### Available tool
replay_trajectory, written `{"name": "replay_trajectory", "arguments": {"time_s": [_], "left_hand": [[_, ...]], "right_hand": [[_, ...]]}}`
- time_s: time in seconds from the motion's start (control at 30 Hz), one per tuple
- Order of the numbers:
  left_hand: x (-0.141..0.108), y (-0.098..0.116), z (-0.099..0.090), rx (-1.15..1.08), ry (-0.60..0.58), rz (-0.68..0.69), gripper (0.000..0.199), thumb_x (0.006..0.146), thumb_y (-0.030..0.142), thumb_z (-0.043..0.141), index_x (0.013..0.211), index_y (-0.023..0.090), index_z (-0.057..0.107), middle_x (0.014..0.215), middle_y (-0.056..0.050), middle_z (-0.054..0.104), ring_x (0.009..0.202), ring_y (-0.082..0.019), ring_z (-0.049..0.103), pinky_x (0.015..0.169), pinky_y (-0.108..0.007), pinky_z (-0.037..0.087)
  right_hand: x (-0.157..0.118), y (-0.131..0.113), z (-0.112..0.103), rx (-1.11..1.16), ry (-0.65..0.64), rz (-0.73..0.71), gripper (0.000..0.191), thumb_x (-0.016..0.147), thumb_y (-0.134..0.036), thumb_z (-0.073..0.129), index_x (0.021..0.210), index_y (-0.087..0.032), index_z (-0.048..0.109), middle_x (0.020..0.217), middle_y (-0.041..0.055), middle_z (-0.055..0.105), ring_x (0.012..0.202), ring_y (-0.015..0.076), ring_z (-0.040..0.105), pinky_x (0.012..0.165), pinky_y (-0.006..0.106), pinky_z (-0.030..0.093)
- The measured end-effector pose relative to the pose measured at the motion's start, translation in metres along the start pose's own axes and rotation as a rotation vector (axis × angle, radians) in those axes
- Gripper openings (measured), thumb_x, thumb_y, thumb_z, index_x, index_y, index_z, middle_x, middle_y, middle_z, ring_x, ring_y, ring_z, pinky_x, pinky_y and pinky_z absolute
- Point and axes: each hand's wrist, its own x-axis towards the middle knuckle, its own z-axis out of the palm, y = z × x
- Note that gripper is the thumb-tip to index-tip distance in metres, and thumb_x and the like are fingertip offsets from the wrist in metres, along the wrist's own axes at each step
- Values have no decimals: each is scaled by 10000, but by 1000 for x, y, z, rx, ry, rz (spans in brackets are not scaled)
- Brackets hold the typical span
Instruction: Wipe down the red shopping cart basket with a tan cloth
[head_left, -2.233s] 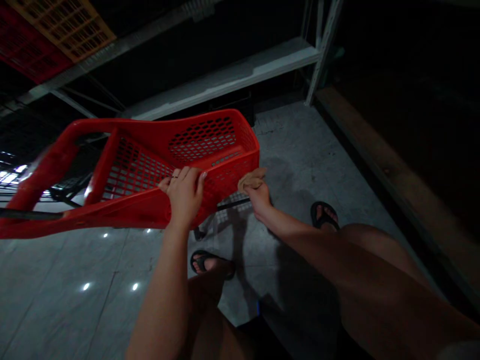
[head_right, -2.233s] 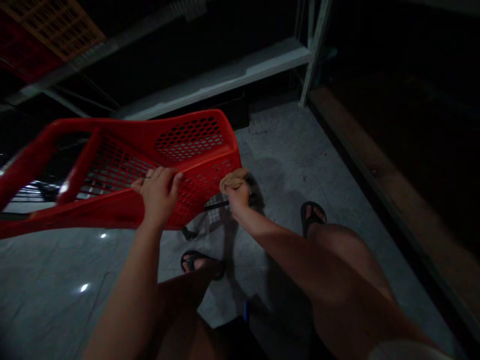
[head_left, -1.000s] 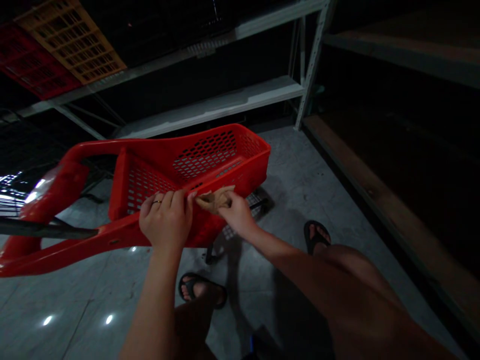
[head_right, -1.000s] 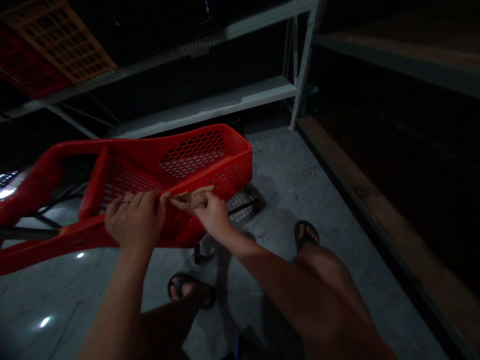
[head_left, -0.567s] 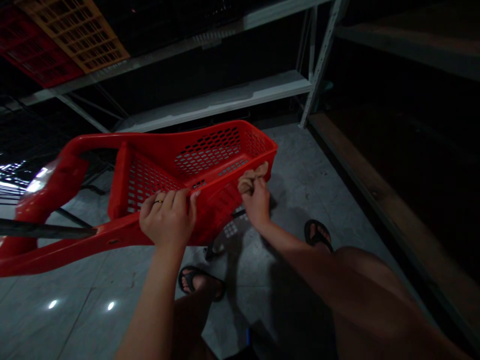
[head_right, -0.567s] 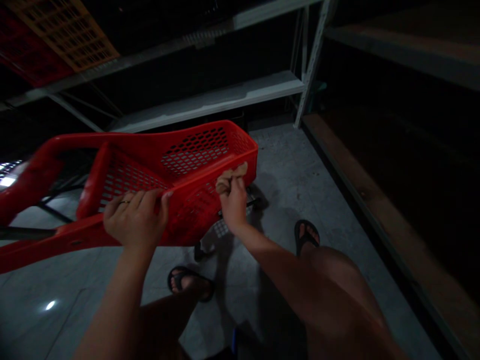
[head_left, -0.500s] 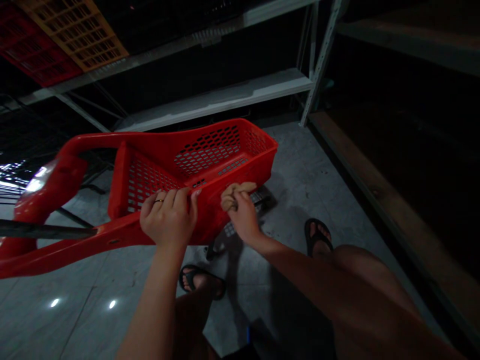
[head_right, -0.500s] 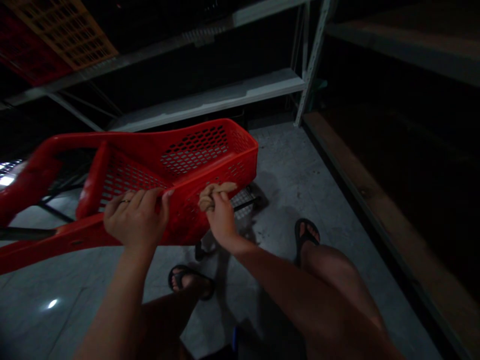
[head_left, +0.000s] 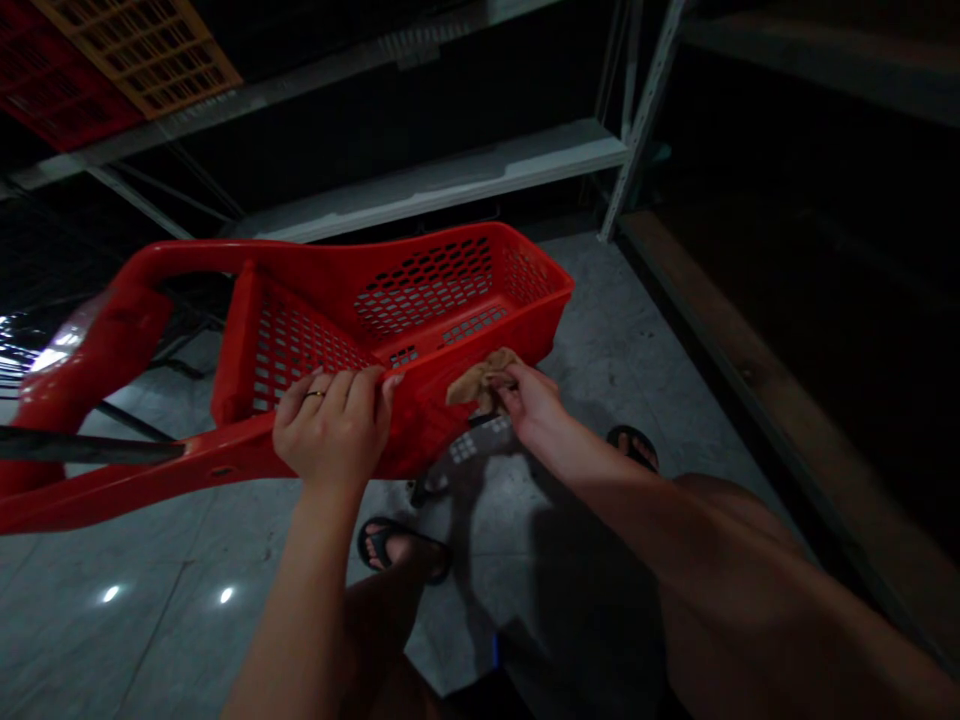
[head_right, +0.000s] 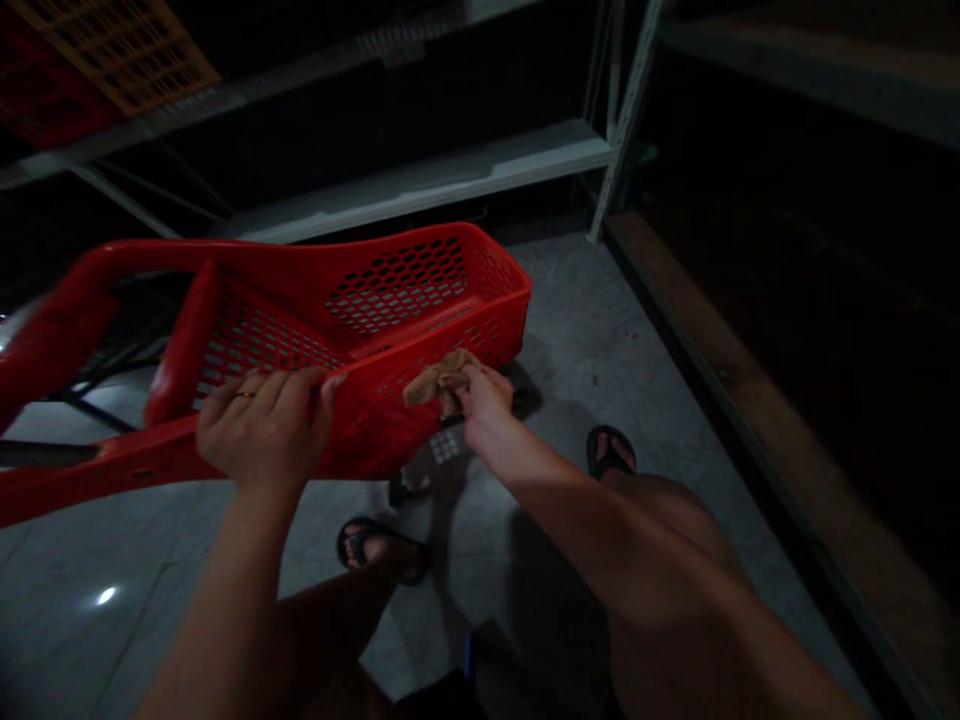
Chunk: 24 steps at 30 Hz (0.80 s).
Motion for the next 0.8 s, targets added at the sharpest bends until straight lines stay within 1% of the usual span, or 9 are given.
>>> {"name": "replay_trajectory", "arguments": {"time_s": [0.2, 0.27, 0.33, 0.4, 0.43, 0.53, 0.67, 0.73, 0.8], "left_hand": [[0, 1, 0, -10, -3, -8, 274, 1034, 446, 538, 981, 263, 735, 815, -80, 729, 875, -281, 661, 937, -452, 441], [-1, 1, 0, -33, -18, -21, 280, 1031, 453, 541, 993, 260, 739, 826, -88, 734, 889, -288, 665, 944, -462, 439], [-2, 0, 2, -53, -26, -47, 285, 1027, 460, 543, 997, 258, 742, 840, -95, 739, 879, -293, 665, 947, -477, 436], [-3, -2, 4, -54, -31, -50, 281, 1022, 463, 549, 1009, 260, 743, 854, -97, 747, 864, -294, 664, 946, -489, 435], [-4, -4, 5, -45, -29, -43, 277, 1019, 463, 553, 1012, 260, 742, 854, -96, 750, 859, -293, 664, 945, -491, 434], [-4, -7, 6, 8, -19, -18, 272, 1020, 459, 557, 1015, 259, 741, 851, -94, 759, 861, -293, 670, 941, -489, 434], [-3, -8, 4, 52, 0, -27, 271, 1021, 450, 558, 1000, 254, 744, 847, -100, 767, 868, -297, 686, 934, -497, 452], [-3, -10, 4, 54, 9, -20, 260, 1021, 450, 560, 982, 266, 740, 833, -92, 766, 889, -300, 698, 930, -502, 463], [-3, -13, 5, 43, 20, -16, 240, 1019, 450, 565, 976, 284, 733, 838, -82, 769, 915, -300, 704, 931, -505, 467]], "right_hand": [[59, -70, -14, 61, 318, -232, 215, 724, -140, 605, 880, -260, 520, 679, -75, 578, 585, 111, 611, 597, 229, 566], [72, -82, -15, 3, 379, -365, 261, 738, -147, 564, 958, -272, 500, 791, -65, 602, 664, 116, 640, 643, 235, 559], [74, -80, -14, -135, 422, -548, 290, 742, -166, 539, 1009, -271, 499, 935, -32, 634, 816, 136, 677, 757, 274, 571], [61, -61, -12, -286, 395, -647, 317, 739, -189, 556, 1045, -260, 520, 1067, 8, 659, 991, 169, 683, 927, 341, 560], [49, -46, -11, -351, 350, -635, 327, 735, -198, 577, 1054, -256, 533, 1113, 25, 668, 1060, 187, 674, 1004, 374, 536], [0, 11, -6, -505, 135, -468, 298, 707, -183, 649, 987, -261, 580, 1111, 45, 700, 1120, 238, 662, 1088, 434, 492], [-52, 74, 2, -426, -174, -173, 247, 630, -115, 721, 785, -268, 605, 829, -14, 721, 859, 234, 705, 881, 396, 589], [-54, 84, 7, -318, -216, -69, 215, 665, -113, 677, 815, -255, 616, 791, -10, 729, 762, 218, 717, 753, 368, 610], [-40, 78, 8, -261, -163, -97, 157, 708, -126, 609, 818, -239, 608, 721, 2, 720, 659, 207, 709, 625, 343, 601]]}}
